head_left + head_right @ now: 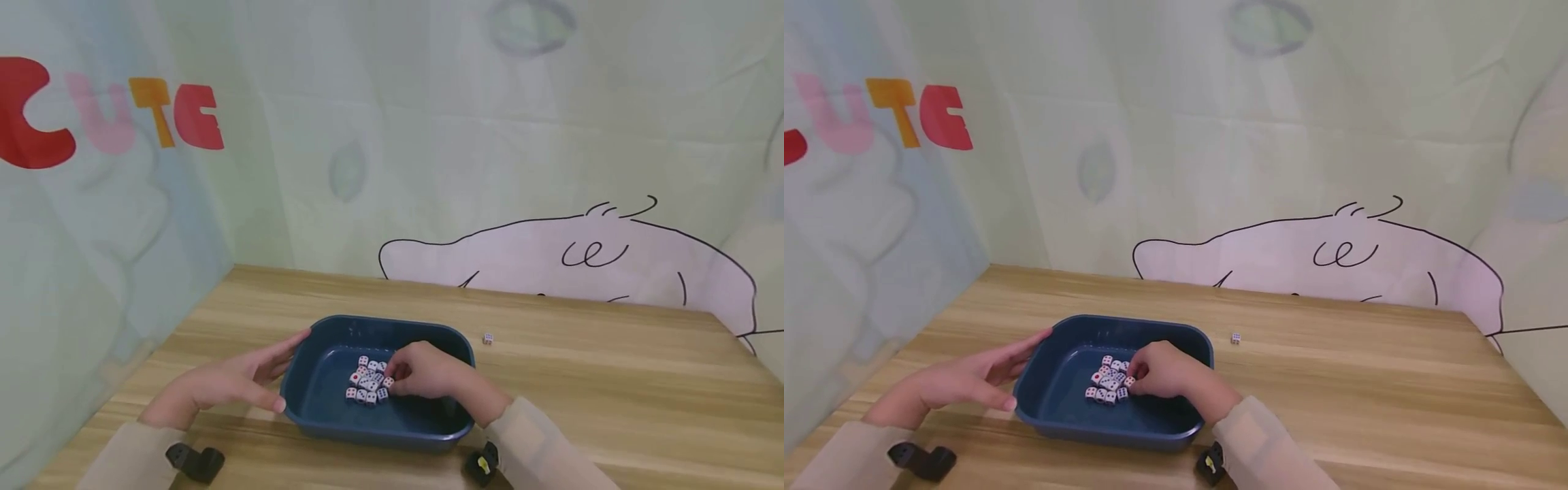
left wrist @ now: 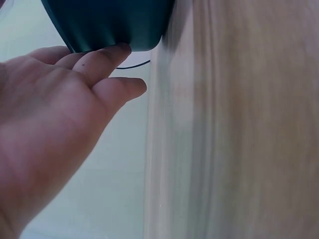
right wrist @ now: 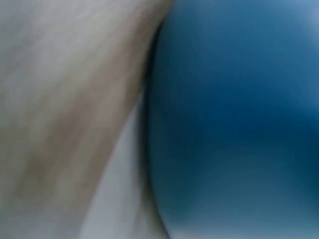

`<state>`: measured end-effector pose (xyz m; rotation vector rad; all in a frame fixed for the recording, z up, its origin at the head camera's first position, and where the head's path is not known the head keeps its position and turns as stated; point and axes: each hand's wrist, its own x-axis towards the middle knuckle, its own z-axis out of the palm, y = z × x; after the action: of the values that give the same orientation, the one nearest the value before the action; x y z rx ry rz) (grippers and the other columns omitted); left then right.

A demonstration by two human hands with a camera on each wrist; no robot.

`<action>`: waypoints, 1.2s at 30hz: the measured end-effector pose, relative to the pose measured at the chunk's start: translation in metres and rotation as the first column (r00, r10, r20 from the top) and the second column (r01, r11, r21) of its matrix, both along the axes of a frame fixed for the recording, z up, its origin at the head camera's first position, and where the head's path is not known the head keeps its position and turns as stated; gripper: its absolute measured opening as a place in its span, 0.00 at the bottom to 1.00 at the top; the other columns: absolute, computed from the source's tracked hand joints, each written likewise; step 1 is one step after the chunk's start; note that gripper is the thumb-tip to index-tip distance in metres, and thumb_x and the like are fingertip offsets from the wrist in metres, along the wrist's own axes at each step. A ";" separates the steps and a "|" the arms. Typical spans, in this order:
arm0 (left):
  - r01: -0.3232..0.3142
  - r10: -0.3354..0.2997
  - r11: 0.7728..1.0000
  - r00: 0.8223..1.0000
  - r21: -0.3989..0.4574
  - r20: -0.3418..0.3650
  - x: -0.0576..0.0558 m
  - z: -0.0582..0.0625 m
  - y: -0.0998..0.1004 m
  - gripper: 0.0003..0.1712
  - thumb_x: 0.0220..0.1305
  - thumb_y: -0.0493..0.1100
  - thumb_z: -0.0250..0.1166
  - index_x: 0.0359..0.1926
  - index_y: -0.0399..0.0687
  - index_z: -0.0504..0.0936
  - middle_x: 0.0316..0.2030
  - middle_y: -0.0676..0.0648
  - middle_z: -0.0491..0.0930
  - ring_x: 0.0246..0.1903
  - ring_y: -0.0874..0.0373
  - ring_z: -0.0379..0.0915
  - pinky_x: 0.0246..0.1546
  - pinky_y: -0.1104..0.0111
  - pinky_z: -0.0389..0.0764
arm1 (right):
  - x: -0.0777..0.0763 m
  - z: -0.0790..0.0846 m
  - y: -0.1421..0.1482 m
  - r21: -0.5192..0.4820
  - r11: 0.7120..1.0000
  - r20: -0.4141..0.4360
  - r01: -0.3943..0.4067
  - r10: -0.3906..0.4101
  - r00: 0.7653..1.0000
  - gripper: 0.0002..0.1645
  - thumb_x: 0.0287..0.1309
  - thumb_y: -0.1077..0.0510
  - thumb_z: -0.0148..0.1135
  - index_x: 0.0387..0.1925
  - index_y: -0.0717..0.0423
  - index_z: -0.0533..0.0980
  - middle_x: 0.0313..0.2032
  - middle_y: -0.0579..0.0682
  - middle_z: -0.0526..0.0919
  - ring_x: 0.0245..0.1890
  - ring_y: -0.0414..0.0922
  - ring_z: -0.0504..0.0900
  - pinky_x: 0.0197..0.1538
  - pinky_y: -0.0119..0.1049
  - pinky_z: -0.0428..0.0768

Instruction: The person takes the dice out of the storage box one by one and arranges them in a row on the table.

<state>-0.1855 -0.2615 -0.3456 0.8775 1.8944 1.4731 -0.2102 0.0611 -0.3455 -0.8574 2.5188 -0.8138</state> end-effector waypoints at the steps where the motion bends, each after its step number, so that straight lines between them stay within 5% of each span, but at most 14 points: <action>1: 0.000 0.000 1.000 1.000 0.000 0.000 0.000 0.000 0.000 0.58 0.60 0.36 0.66 0.75 0.37 0.31 0.72 0.26 0.29 0.68 0.23 0.29 0.59 0.81 0.60 | 0.000 0.000 0.001 0.000 1.000 -0.005 0.000 0.000 1.000 0.04 0.57 0.60 0.66 0.36 0.55 0.82 0.27 0.42 0.80 0.28 0.38 0.75 0.34 0.29 0.75; 23: 0.004 -0.004 1.000 1.000 -0.021 -0.010 0.000 0.002 0.001 0.58 0.60 0.36 0.66 0.75 0.38 0.31 0.72 0.28 0.29 0.68 0.22 0.31 0.59 0.81 0.60 | 0.002 0.010 0.016 -0.145 0.989 -0.128 0.043 -0.062 0.990 0.09 0.54 0.62 0.65 0.39 0.58 0.82 0.31 0.45 0.83 0.32 0.40 0.78 0.37 0.34 0.78; 36: 0.002 -0.003 1.000 1.000 -0.018 -0.026 0.001 0.002 0.001 0.58 0.60 0.36 0.66 0.75 0.38 0.31 0.72 0.26 0.32 0.67 0.22 0.33 0.59 0.80 0.60 | 0.002 0.043 0.049 -0.210 0.969 -0.169 0.133 -0.170 0.971 0.13 0.56 0.61 0.62 0.44 0.61 0.80 0.34 0.47 0.82 0.33 0.42 0.77 0.37 0.33 0.78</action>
<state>-0.1844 -0.2610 -0.3439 0.8941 1.9214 1.4476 -0.2087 0.1103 -0.3027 -0.8445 2.7282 -1.0960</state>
